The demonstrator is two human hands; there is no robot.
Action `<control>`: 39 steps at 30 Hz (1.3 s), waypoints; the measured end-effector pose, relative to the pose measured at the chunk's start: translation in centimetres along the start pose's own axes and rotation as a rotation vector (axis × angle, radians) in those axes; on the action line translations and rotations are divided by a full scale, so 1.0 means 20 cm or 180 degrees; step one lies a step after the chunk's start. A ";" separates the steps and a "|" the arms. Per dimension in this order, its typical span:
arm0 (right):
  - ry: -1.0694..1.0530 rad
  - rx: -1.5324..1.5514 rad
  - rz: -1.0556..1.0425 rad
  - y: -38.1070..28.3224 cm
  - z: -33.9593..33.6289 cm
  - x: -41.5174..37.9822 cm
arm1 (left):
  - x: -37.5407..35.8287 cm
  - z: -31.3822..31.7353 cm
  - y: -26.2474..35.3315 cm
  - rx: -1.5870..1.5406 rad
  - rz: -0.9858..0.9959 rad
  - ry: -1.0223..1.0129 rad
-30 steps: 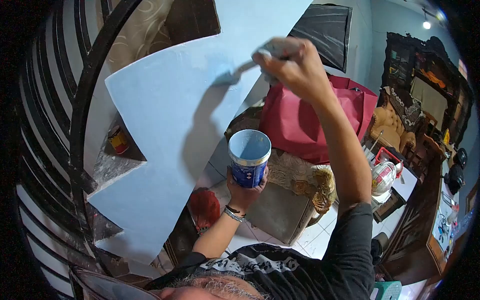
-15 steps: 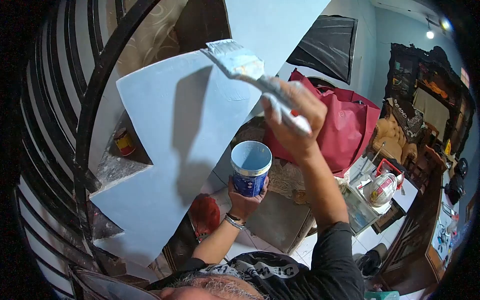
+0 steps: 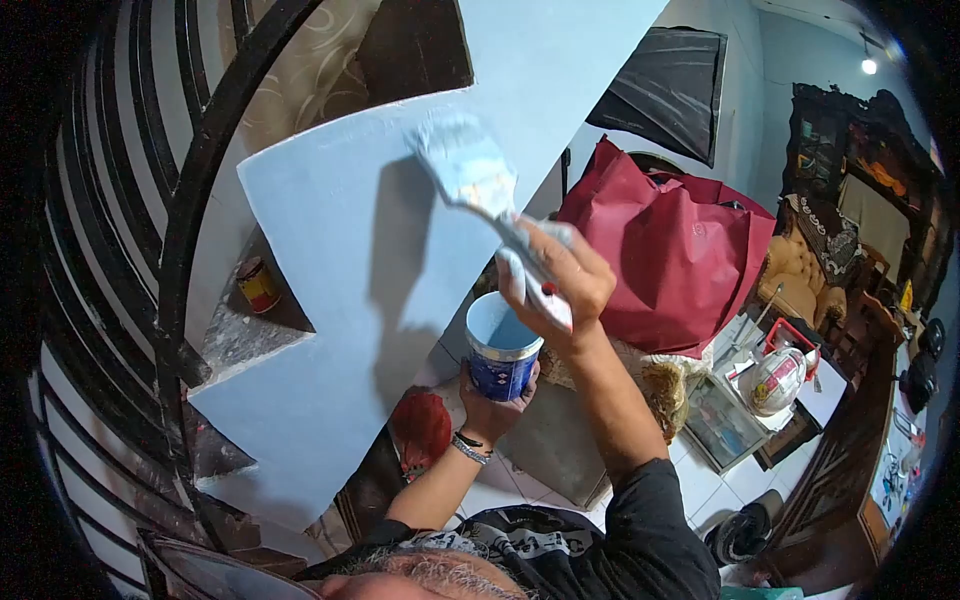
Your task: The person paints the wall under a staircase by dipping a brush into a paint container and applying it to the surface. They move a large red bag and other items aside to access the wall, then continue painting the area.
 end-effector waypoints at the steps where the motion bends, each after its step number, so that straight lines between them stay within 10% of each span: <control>1: 0.0095 -0.0083 -0.0062 0.00 0.00 0.05 | 0.00 -0.01 0.00 -0.0023 -0.0010 0.0007; 25: 0.0255 -0.0007 0.0121 0.05 0.05 0.07 | -0.02 -0.06 0.04 -0.0060 -0.0122 -0.0098; 39: -0.0854 0.0011 0.0812 -0.03 -0.21 -0.43 | 0.04 -0.02 0.01 -0.0157 -0.0080 -0.0257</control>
Point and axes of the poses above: each hand's wrist, its own x-axis towards the middle knuckle, its own z-axis out of the palm, y = z × x, the point moved 6 cm from there along x, towards the middle knuckle, and after that the axes turned 6 degrees about -x, right-handed, at the moved point
